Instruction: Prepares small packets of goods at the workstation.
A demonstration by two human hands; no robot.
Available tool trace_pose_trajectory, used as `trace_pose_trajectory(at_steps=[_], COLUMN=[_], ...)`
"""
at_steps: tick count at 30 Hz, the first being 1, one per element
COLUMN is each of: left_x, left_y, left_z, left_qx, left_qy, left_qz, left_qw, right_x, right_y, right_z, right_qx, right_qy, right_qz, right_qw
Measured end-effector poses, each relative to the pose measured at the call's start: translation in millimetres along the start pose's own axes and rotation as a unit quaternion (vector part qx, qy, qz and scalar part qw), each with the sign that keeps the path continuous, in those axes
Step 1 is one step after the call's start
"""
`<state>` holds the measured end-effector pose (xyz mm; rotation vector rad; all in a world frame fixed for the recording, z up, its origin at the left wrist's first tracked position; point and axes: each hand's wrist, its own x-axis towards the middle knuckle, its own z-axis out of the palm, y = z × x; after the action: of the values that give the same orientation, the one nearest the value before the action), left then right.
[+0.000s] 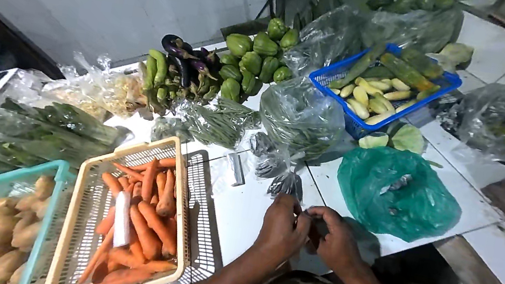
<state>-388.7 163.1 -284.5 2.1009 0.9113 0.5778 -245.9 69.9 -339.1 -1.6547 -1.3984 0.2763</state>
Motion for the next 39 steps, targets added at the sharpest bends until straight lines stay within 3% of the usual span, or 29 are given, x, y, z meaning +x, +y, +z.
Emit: trace_pose_trajectory(at_steps=[6, 9, 12, 15, 19, 21, 24, 27, 29, 32, 34, 36, 37, 39], left_x=[5.0, 5.7, 1.4, -2.0, -4.8, 1.3, 10.9, 16.6, 21.0, 35.0, 54.4, 79.6, 94.2, 123.1], left_y=[-4.3, -14.7, -18.4, -13.8, -17.8, -30.3, -43.7, -39.8, -20.7, 20.4, 44.0, 59.4, 62.9, 59.2], left_z=[-16.5, -18.6, -11.5, -8.5, -29.1, -46.4, -69.5, -67.3, -45.6, 9.0, 51.9, 84.4, 95.2, 110.7], left_qx=[0.096, 0.051, -0.057, -0.188, -0.195, -0.210, -0.217, -0.142, -0.073, 0.025, 0.083, 0.180, 0.220, 0.263], left_qy=[-0.162, -0.205, -0.122, -0.032, -0.009, 0.044, 0.180, 0.227, 0.172, 0.031, -0.013, -0.045, -0.065, -0.082], left_qz=[-0.019, 0.060, 0.098, 0.062, -0.004, -0.063, -0.115, -0.023, 0.060, 0.157, 0.219, 0.234, 0.220, 0.185], left_qw=[0.982, 0.976, 0.986, 0.980, 0.981, 0.975, 0.953, 0.963, 0.980, 0.987, 0.972, 0.955, 0.948, 0.943], right_x=[3.5, 0.6, -0.7, 6.3, 12.6, 8.6, -1.7, -5.4, -6.6, -8.2, -10.4, -13.4, -13.1, -9.8], right_y=[-1.6, 1.8, -2.1, -14.5, -24.2, -21.5, -7.8, 26.5, 46.5, 49.1, 30.9, 17.7, 15.1, 28.8], right_z=[-0.2, -0.9, -3.3, -3.9, -3.4, -9.2, -29.1, -63.6, -85.4, -92.6, -82.9, -73.3, -70.9, -72.3], right_qx=[-0.066, -0.063, -0.036, 0.008, 0.066, 0.059, 0.001, -0.136, -0.207, -0.211, -0.189, -0.200, -0.216, -0.240], right_qy=[-0.038, -0.045, -0.057, -0.052, -0.098, -0.095, 0.071, 0.213, 0.182, 0.014, -0.093, -0.155, -0.137, 0.001], right_qz=[-0.051, -0.075, -0.073, -0.081, -0.060, -0.041, -0.022, 0.041, 0.149, 0.281, 0.306, 0.260, 0.215, 0.133], right_qw=[0.996, 0.994, 0.995, 0.995, 0.991, 0.993, 0.997, 0.967, 0.950, 0.936, 0.928, 0.932, 0.943, 0.962])
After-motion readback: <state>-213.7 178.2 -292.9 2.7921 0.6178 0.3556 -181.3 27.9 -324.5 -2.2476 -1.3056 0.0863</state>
